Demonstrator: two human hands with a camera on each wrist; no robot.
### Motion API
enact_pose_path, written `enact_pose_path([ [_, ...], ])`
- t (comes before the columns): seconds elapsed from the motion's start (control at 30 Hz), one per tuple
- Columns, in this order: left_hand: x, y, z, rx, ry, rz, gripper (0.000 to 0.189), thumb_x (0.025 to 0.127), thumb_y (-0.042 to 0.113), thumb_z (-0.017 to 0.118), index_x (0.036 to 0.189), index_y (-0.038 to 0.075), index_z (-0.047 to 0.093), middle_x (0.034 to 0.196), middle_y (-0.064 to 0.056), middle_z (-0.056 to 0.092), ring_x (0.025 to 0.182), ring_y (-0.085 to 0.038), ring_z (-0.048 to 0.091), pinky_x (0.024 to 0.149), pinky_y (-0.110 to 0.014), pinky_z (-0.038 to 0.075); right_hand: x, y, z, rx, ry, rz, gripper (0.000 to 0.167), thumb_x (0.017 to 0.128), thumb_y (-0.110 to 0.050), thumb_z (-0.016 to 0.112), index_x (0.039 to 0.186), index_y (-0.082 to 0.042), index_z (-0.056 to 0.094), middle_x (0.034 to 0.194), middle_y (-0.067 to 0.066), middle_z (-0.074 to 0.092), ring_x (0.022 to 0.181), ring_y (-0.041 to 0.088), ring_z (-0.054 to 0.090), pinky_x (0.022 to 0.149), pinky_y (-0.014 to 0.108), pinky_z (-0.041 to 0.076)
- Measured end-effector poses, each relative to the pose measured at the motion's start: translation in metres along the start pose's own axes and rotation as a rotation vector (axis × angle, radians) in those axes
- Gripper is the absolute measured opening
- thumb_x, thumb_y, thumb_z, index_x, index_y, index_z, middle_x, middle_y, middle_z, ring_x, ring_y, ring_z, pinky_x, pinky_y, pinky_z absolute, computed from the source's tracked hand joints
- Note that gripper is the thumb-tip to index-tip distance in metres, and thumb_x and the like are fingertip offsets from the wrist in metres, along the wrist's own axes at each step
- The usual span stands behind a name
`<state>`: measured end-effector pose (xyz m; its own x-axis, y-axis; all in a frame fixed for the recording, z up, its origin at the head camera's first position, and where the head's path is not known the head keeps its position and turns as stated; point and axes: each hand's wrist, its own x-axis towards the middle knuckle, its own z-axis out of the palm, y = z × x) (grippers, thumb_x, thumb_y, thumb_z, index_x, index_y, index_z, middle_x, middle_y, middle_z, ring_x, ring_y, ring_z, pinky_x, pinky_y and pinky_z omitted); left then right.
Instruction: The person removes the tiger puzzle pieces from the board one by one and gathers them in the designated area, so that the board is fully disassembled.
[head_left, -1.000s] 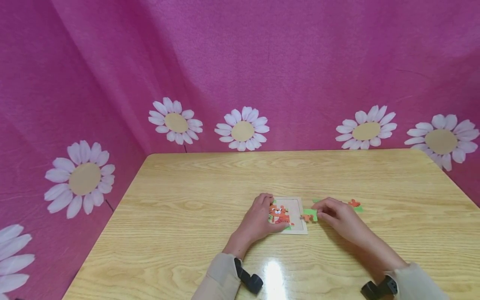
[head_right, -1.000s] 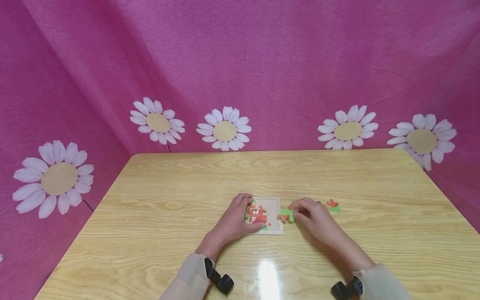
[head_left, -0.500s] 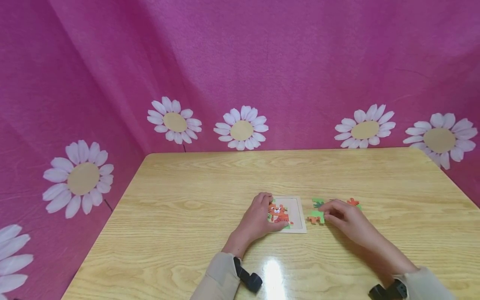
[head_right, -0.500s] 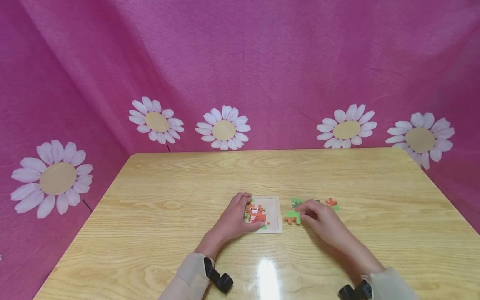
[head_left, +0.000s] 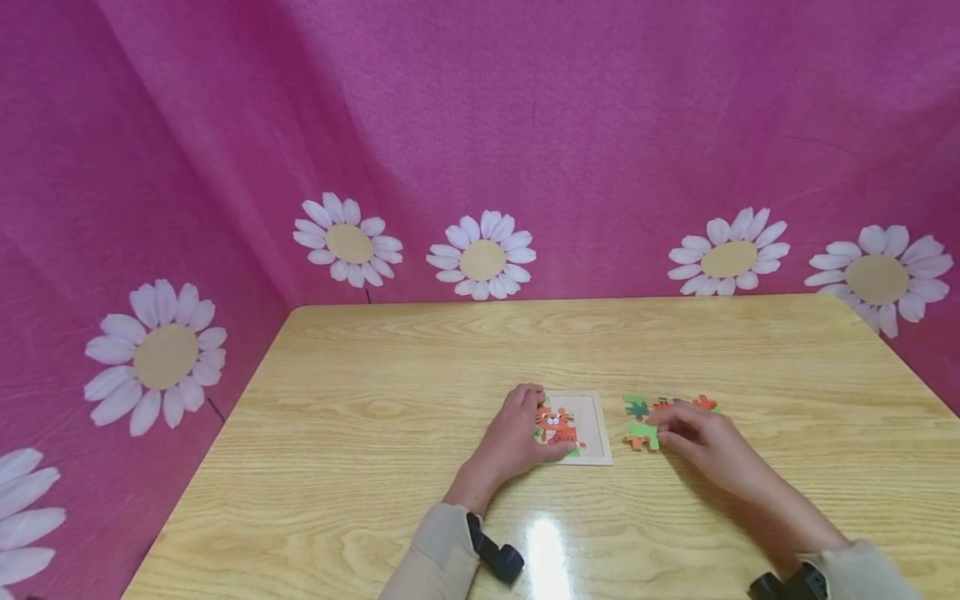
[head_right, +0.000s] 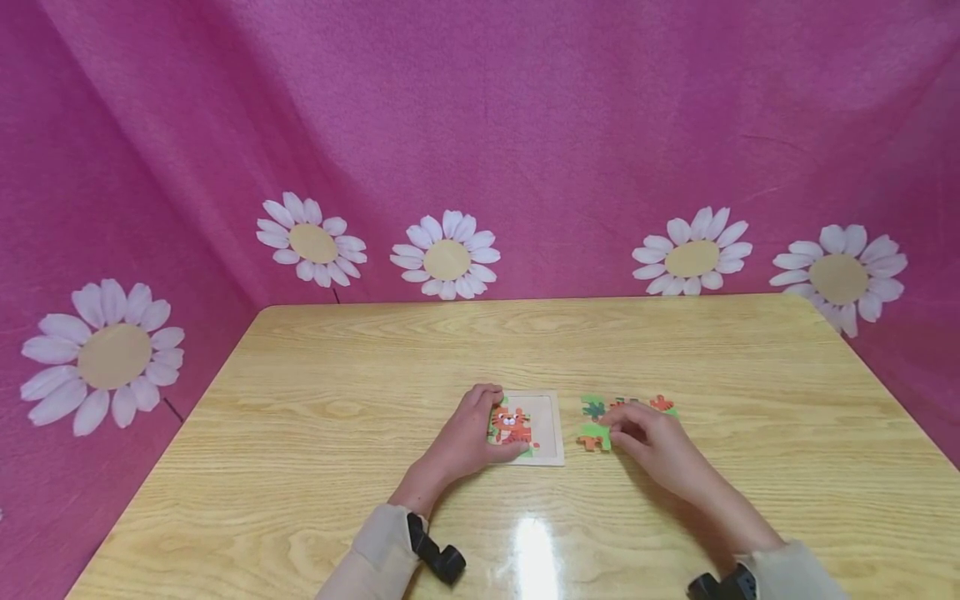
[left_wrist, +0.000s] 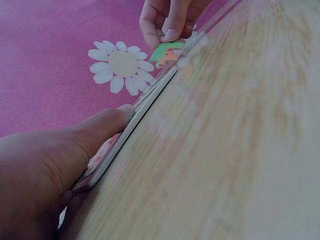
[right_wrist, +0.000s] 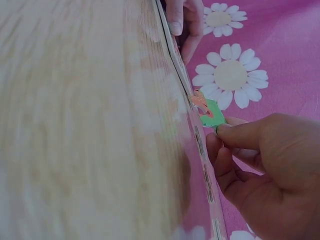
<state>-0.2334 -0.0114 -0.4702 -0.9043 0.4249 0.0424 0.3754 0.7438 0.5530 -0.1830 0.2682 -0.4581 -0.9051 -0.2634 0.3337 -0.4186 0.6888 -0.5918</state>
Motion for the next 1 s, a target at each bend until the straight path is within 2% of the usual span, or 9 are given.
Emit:
enact_pose_path([
  [0.23,-0.0004,0.0001,-0.0004,-0.015,0.002,0.002,0.085,0.08,0.051,0.076,0.142,0.003,0.044,0.146,-0.005,0.041,0.131,-0.018,0.043,0.111,-0.032,0.042,-0.0008,0.0037,-0.0001,-0.01,0.021,-0.026,0.018,0.085,0.0,0.07,0.099,-0.012,0.071,0.09,0.0,0.069,0.081,-0.011,0.053,0.068,0.011,0.046],
  [0.4,-0.0002,0.0002,-0.0001,-0.002,-0.002,-0.004,0.086,0.08,0.052,0.076,0.144,0.004,0.042,0.147,-0.005,0.041,0.13,-0.018,0.043,0.112,-0.032,0.041,-0.0007,0.0051,0.0002,0.006,0.024,-0.034,0.019,0.084,0.003,0.07,0.098,-0.01,0.071,0.091,0.002,0.071,0.083,-0.012,0.053,0.069,0.008,0.045],
  [0.63,0.0003,0.0005,-0.0005,-0.011,-0.004,0.006,0.085,0.08,0.05,0.077,0.142,0.004,0.043,0.144,-0.006,0.042,0.129,-0.018,0.044,0.112,-0.032,0.041,-0.0002,0.006,-0.0014,0.051,-0.019,0.015,0.015,0.087,0.001,0.068,0.099,-0.007,0.069,0.088,0.005,0.068,0.075,-0.009,0.049,0.062,0.016,0.045],
  [1.0,0.0011,-0.0001,0.0006,0.005,-0.005,-0.007,0.086,0.08,0.052,0.076,0.143,0.005,0.043,0.145,-0.004,0.042,0.129,-0.017,0.043,0.112,-0.031,0.041,0.0013,0.0079,-0.0008,0.019,-0.047,0.059,0.012,0.09,-0.001,0.066,0.099,-0.009,0.069,0.084,0.0,0.065,0.071,-0.007,0.043,0.058,0.019,0.04],
])
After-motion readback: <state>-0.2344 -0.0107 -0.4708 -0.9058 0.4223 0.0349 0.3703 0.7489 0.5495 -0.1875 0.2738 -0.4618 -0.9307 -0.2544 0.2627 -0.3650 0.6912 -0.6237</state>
